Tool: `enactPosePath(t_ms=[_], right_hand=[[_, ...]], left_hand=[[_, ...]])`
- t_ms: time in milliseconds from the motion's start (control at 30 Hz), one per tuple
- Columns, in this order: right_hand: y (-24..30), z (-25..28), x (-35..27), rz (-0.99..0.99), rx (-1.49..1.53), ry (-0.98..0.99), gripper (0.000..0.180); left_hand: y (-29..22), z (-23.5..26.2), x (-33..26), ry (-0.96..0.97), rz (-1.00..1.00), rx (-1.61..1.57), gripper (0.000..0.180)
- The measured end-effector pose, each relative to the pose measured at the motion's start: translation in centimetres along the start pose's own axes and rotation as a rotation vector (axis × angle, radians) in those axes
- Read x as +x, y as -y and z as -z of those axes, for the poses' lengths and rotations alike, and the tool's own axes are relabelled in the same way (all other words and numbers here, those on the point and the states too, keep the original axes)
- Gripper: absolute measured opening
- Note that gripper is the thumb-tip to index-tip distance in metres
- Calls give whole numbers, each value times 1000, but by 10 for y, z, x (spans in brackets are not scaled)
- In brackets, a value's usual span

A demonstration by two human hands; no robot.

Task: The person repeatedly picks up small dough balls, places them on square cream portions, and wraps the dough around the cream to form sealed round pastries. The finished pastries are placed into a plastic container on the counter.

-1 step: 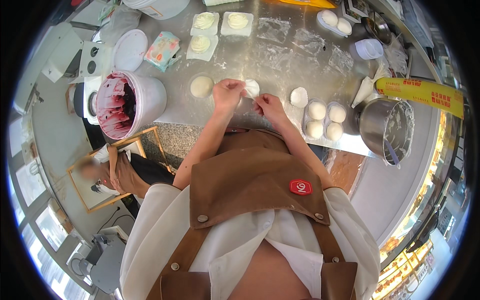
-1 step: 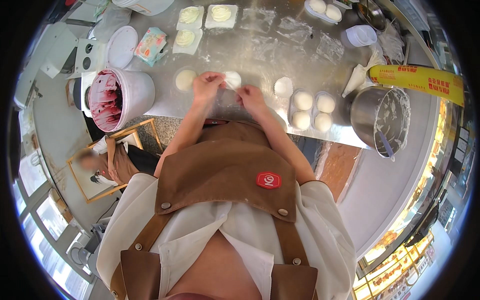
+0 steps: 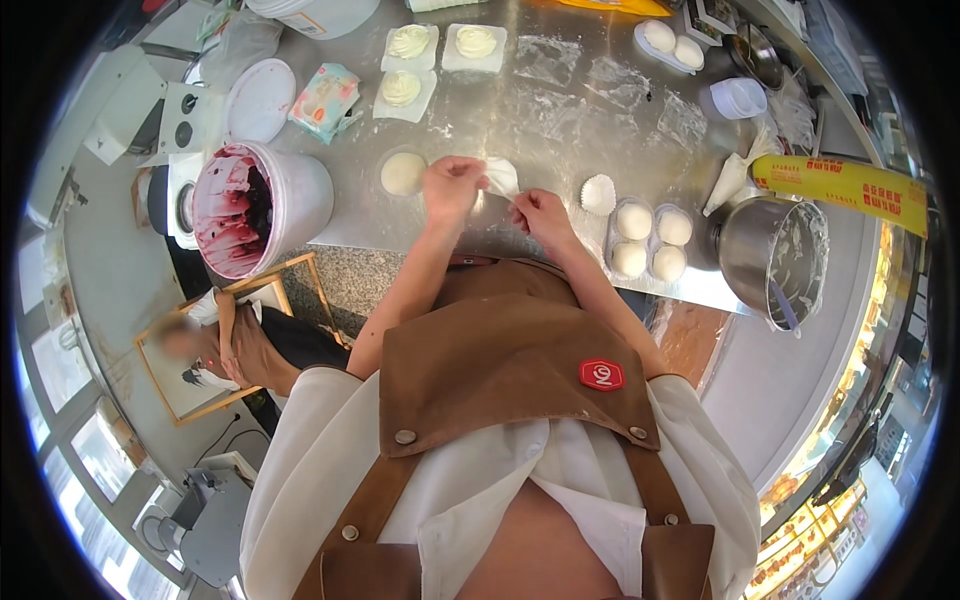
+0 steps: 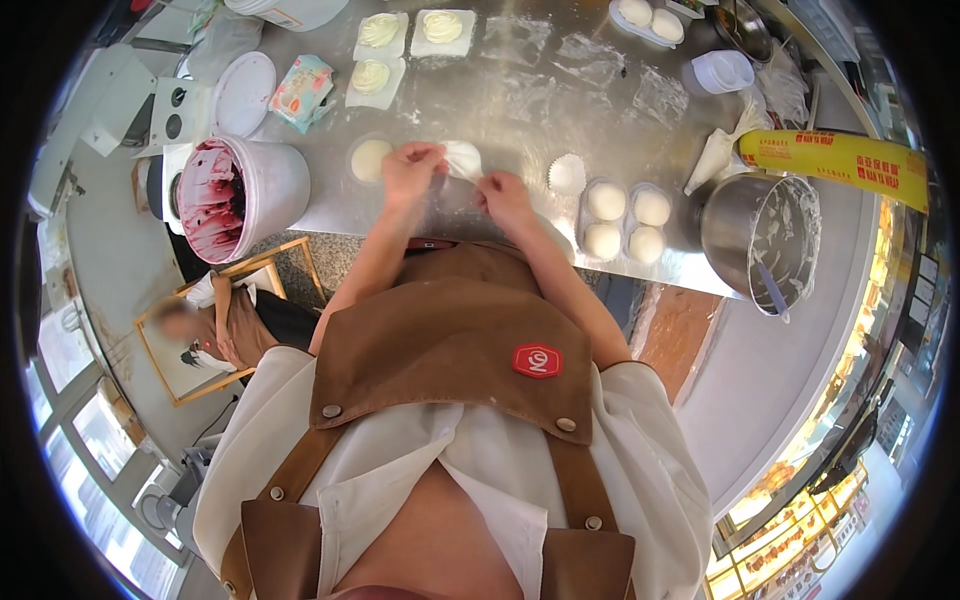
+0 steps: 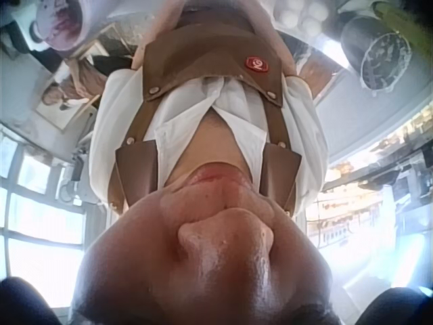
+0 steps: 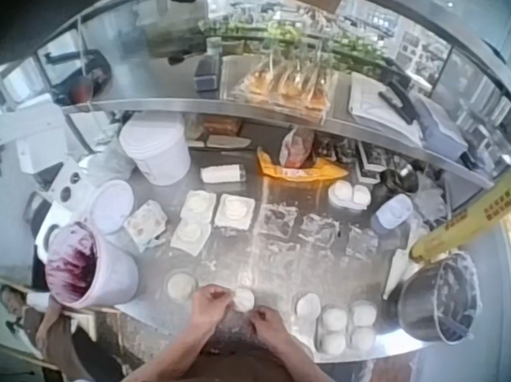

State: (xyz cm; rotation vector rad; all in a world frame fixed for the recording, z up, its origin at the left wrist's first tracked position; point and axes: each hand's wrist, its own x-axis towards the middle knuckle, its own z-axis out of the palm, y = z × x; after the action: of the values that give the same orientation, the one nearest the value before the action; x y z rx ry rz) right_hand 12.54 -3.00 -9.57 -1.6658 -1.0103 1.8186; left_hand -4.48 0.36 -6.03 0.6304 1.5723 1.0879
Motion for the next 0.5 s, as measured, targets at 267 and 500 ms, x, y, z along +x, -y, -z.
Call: enactPosePath(t_ms=[267, 500], right_hand=[[12, -13, -10, 104, -174, 56, 25], [40, -21, -9, 46, 149, -21, 23]], left_hand=[[6, -2, -4, -99, -89, -59, 12], [-10, -13, -29, 22, -319, 342, 4]])
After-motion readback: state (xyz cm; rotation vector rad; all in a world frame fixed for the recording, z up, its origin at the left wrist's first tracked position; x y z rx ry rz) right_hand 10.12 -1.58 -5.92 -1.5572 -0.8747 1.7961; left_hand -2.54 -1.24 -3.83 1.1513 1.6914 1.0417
